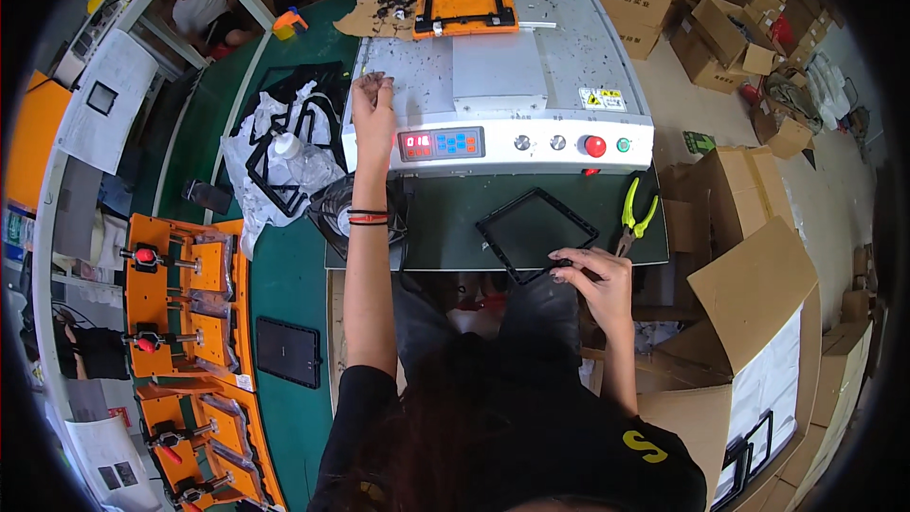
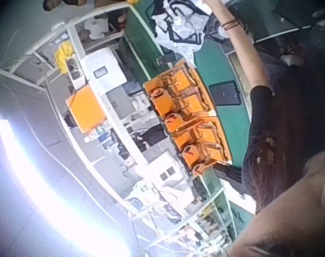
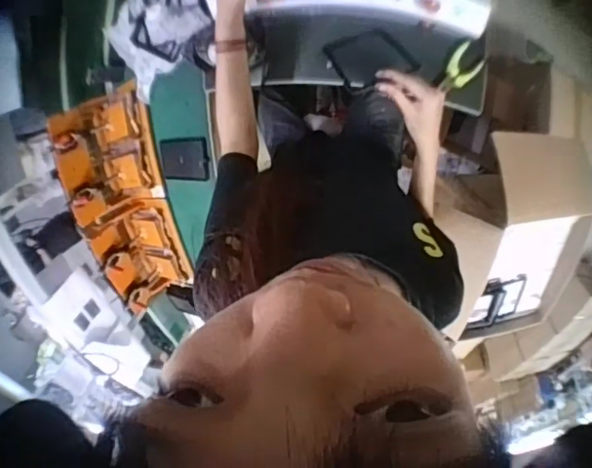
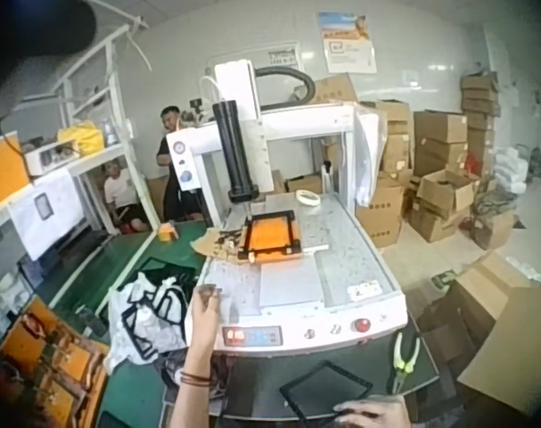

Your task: The person assembles electronic devices by placing black rectangular units into orange jigs, operating a press, and stacking finished units. They handle frames and plastic bags, placing items into a cardboard box. The workflow repeats with multiple units.

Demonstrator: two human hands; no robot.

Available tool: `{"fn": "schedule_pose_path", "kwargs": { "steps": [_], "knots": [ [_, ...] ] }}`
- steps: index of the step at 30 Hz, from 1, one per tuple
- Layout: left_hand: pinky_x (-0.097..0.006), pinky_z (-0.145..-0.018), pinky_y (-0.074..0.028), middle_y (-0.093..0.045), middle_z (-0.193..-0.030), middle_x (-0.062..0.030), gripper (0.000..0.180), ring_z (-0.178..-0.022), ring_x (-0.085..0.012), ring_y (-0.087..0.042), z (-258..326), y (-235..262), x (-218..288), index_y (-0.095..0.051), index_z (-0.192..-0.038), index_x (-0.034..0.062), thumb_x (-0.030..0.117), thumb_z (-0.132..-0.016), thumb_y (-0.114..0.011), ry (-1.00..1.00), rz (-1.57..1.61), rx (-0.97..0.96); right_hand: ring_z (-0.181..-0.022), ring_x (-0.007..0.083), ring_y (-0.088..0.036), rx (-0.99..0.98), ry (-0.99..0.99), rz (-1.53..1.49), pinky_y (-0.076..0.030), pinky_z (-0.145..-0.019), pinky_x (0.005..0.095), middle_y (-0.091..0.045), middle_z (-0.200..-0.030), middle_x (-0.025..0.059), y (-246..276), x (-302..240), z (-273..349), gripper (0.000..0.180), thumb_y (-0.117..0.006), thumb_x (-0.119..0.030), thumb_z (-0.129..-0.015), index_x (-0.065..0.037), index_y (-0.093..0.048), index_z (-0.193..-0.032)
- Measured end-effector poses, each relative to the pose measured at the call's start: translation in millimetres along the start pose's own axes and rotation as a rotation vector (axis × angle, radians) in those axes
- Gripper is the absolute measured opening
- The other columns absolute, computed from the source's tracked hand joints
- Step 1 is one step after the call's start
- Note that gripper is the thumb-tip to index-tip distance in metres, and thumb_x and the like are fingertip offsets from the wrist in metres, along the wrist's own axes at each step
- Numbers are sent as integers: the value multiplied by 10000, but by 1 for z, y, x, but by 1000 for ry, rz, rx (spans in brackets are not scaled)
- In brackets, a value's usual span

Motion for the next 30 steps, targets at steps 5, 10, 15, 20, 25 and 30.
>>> {"fn": "schedule_pose_path", "kwargs": {
  "steps": [5,10,15,20,25,30],
  "knots": [
    [-297,-873,-439,-600,-1058,-146,264,-971,-194,-574,3,-5,6,-506,-1111,-35,119,-901,-550,4,-27,-18,-565,159,-595,-23,238,224,-461,-525,269,-676,-716,59,-4,-15,6,236,-766,-169,-682,-40,-715,-874],
    [-374,-968,-378,-536,-1172,-228,572,-1098,-299,-518,-6,-18,12,-452,-1177,-78,346,-831,-622,105,-252,-16,-547,172,-599,-13,391,354,-468,-505,289,-663,-689,45,-10,-27,9,253,-762,-217,-692,-54,-704,-877],
    [-458,-1075,-237,-407,-1341,-307,1054,-1263,-440,-364,-46,-79,36,-282,-1331,-169,650,-735,-575,68,-757,-175,-572,178,-612,-24,386,392,-477,-519,295,-666,-715,38,-12,-27,11,246,-751,-234,-708,-59,-690,-869],
    [-513,-1090,-173,-277,-1434,-316,1214,-1348,-441,-226,-70,-121,52,-118,-1390,-179,761,-722,-497,122,-934,-276,-598,186,-625,-34,355,373,-489,-537,303,-675,-750,36,-11,-32,18,233,-747,-225,-714,-55,-684,-861],
    [-505,-1088,-174,-296,-1412,-337,1240,-1335,-442,-247,-64,-135,51,-110,-1393,-177,786,-708,-487,43,-1023,-263,-621,197,-638,-19,296,303,-502,-558,299,-680,-764,45,-6,-21,26,234,-752,-219,-711,-52,-682,-858],
    [-564,-1094,-86,-280,-1385,-397,1291,-1344,-501,-202,-56,-142,59,-84,-1399,-171,854,-688,-416,-35,-1063,-268,-608,203,-635,-9,310,272,-499,-551,300,-675,-748,53,-12,-13,23,230,-751,-221,-715,-51,-679,-852]
  ]
}}
Point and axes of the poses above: each hand's wrist, its own z-axis away from the middle knuckle, its own y-axis out of the back of the hand, x = y × z, the point moved 10 cm from there along -z, towards the middle knuckle
